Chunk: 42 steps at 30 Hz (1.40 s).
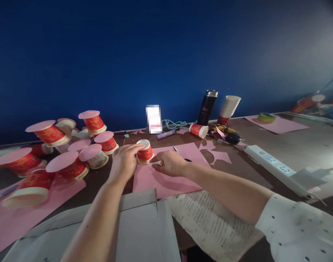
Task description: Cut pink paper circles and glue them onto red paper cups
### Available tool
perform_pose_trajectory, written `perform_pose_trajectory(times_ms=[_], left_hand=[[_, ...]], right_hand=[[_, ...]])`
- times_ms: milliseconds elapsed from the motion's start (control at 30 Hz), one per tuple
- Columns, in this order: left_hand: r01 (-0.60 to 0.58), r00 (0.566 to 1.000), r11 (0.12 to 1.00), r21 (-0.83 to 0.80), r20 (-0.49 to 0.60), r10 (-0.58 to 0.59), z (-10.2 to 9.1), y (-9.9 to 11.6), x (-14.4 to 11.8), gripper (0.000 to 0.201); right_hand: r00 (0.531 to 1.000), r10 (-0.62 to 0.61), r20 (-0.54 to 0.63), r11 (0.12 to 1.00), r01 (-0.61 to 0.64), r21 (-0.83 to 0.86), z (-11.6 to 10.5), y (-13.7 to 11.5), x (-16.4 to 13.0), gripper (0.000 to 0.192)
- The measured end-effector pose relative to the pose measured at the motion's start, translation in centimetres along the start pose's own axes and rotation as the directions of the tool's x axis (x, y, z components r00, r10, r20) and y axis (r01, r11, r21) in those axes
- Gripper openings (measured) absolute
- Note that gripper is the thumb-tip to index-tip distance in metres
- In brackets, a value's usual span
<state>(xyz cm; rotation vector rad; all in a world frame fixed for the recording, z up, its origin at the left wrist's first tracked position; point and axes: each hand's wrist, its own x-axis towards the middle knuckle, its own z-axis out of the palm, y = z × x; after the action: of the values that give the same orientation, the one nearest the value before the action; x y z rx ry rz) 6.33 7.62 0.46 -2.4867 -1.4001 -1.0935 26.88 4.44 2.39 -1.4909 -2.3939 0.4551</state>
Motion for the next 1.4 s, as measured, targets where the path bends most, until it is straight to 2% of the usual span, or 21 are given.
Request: perform_pose_trajectory(times_ms=[133, 300, 567, 800, 1200, 1300, 1400], left_hand=[[-0.01, 1.0, 1.0, 0.005, -0.009, 0.01, 0.1, 0.0, 0.0, 0.059], [-0.02, 1.0, 1.0, 0.011, -0.012, 0.02, 0.0, 0.1, 0.1, 0.059], [-0.012, 1.0, 1.0, 0.015, -0.016, 0.012, -0.2, 0.5, 0.1, 0.056], [0.0, 1.0, 1.0, 0.018, 0.001, 0.0, -0.3, 0.6, 0.1, 0.056], [-0.012, 1.0, 1.0, 0.023, -0.01, 0.012, -0.3, 0.5, 0.1, 0.054], [-0.001, 1.0, 1.0, 0.029, -0.004, 0.001, -0.3, 0.4, 0.1, 0.053], [0.002, 1.0, 0.999, 0.034, 0.005, -0.002, -0.4, 0.4, 0.0, 0.047]], right_hand=[[0.995, 0.089, -0.037, 0.989, -0.084, 0.124, 0.2, 1.4, -0.3, 0.029], [0.975, 0.22, -0.023, 0.929, -0.202, 0.309, 0.1, 3.1, 0.0, 0.028], [0.969, 0.247, -0.021, 0.849, -0.205, 0.488, -0.7, 4.4, 0.9, 0.025], [0.967, 0.253, -0.02, 0.827, -0.205, 0.523, -0.3, 5.1, 2.4, 0.025], [0.959, 0.28, -0.035, 0.825, -0.222, 0.52, -0.9, 4.1, 3.3, 0.019], [0.963, 0.26, -0.073, 0.837, -0.188, 0.514, -1.3, 4.1, 2.8, 0.019], [0.935, 0.288, -0.209, 0.796, -0.112, 0.595, -1.9, 3.6, 1.7, 0.025]])
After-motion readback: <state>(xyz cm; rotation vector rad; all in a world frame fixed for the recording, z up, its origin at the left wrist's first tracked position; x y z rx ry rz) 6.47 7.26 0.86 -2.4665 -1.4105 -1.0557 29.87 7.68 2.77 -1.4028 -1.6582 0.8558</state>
